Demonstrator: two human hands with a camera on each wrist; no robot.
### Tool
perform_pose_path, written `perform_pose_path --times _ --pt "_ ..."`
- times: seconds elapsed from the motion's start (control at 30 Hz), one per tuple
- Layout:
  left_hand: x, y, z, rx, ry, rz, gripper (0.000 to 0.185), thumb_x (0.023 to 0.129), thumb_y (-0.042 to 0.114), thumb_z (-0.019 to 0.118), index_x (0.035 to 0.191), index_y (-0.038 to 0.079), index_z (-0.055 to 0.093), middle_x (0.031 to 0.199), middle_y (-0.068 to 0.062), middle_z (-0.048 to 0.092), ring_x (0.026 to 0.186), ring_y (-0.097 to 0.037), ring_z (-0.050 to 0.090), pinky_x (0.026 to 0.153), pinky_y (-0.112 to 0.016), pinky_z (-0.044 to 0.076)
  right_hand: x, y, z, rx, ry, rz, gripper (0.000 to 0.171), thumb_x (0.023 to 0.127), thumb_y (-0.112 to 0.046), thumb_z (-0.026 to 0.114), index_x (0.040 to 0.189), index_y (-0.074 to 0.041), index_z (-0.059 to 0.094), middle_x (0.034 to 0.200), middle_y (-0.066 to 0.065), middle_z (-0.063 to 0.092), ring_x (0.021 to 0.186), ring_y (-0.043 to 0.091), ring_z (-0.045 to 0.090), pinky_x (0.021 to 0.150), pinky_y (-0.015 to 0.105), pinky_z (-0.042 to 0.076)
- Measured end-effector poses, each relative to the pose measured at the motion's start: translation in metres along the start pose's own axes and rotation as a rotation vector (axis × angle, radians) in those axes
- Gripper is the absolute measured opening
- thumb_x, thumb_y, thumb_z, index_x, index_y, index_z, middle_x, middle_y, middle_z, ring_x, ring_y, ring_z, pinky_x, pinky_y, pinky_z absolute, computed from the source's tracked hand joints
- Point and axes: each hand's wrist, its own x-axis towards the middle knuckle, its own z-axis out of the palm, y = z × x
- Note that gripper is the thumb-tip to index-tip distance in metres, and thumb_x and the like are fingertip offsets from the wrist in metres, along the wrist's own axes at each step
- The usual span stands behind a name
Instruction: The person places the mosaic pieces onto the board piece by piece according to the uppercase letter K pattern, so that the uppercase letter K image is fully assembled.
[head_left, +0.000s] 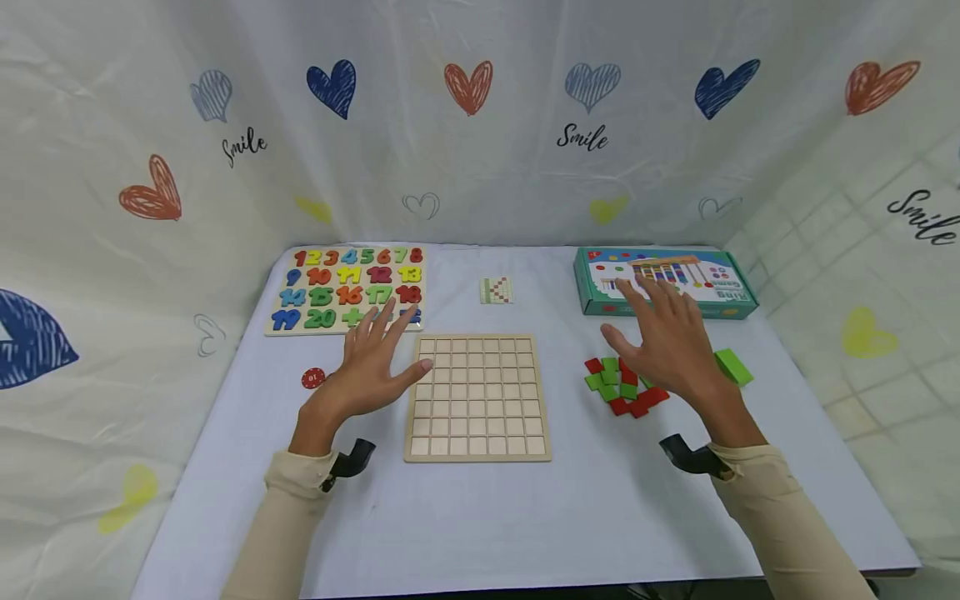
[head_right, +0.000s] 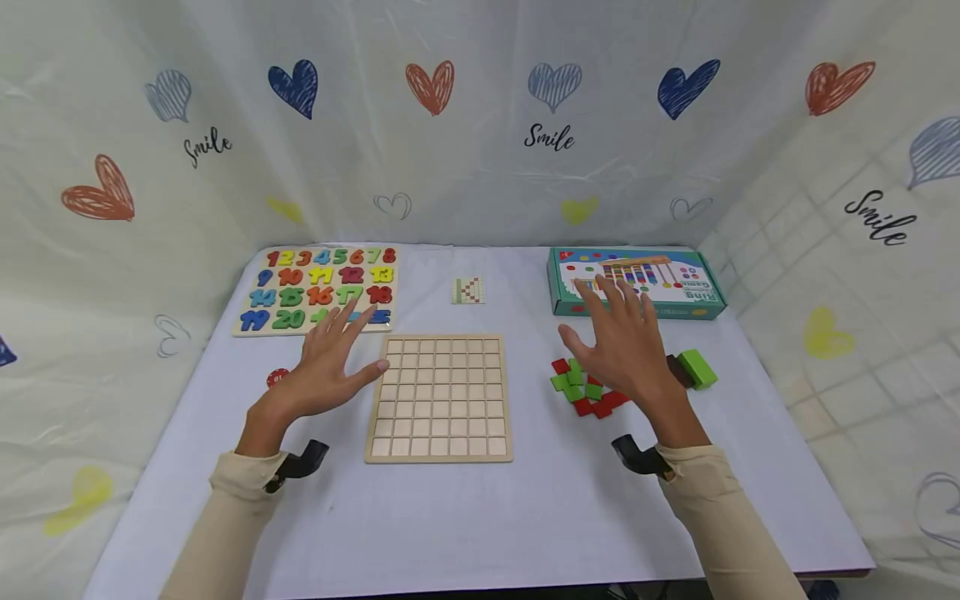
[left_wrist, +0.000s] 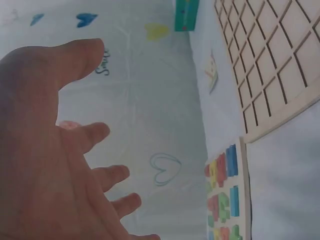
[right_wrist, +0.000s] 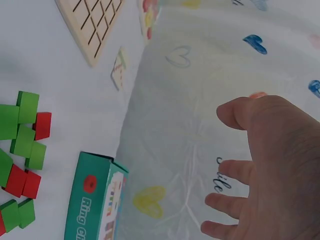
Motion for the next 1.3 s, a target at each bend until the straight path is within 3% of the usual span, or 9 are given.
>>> perform_pose_path --times 0.23,0.47,0.8,1.1,1.3 --pt "0.0 -0.015 0.017 -0.074 0.006 -0.004 0.088 0.102 0.051 0.064 0.172 0.023 0.019 0.179 -0.017 0.005 0.163 -0.045 0.001 0.124 -0.073 0.001 -0.002 0.004 0.004 0.013 -0.004 -0.005 0.079 0.102 -0.046 0.063 0.167 -0.011 0.033 0.168 0.026 0.029 0.154 0.051 0.022 0.119 0.079 0.013" --pt "0.008 -0.034 0.038 -0.097 -0.04 -0.023 0.081 0.105 0.04 0.063 0.172 0.022 0.02 0.178 -0.017 0.01 0.161 -0.049 0.006 0.123 -0.076 0.005 0.0 0.006 0.005 0.007 0.006 -0.017 0.078 0.102 -0.046 0.063 0.166 -0.01 0.035 0.168 0.026 0.031 0.153 0.052 0.025 0.118 0.078 0.018" --pt "0.006 -0.048 0.056 -0.115 -0.095 -0.062 0.079 0.104 0.033 0.062 0.171 0.025 0.022 0.179 -0.011 0.007 0.162 -0.047 0.0 0.121 -0.077 -0.001 0.001 0.009 0.007 0.01 -0.03 0.001 0.077 0.102 -0.044 0.063 0.165 -0.009 0.036 0.166 0.028 0.032 0.152 0.053 0.027 0.12 0.075 0.02" --pt "0.006 -0.057 0.069 -0.044 -0.139 -0.079 0.075 0.103 0.037 0.065 0.168 0.017 0.034 0.179 -0.014 0.009 0.162 -0.049 0.0 0.12 -0.079 -0.005 -0.002 0.02 0.017 0.045 -0.097 0.02 0.075 0.103 -0.042 0.065 0.163 -0.006 0.039 0.164 0.028 0.037 0.151 0.052 0.03 0.119 0.076 0.022" --pt "0.005 -0.055 0.074 -0.02 -0.171 -0.084 0.075 0.103 0.041 0.063 0.168 0.018 0.033 0.179 -0.013 0.008 0.162 -0.049 -0.003 0.12 -0.079 -0.007 -0.008 0.04 0.038 0.042 -0.228 0.028 0.068 0.102 -0.033 0.069 0.159 -0.007 0.046 0.163 0.029 0.039 0.15 0.053 0.031 0.119 0.076 0.023"
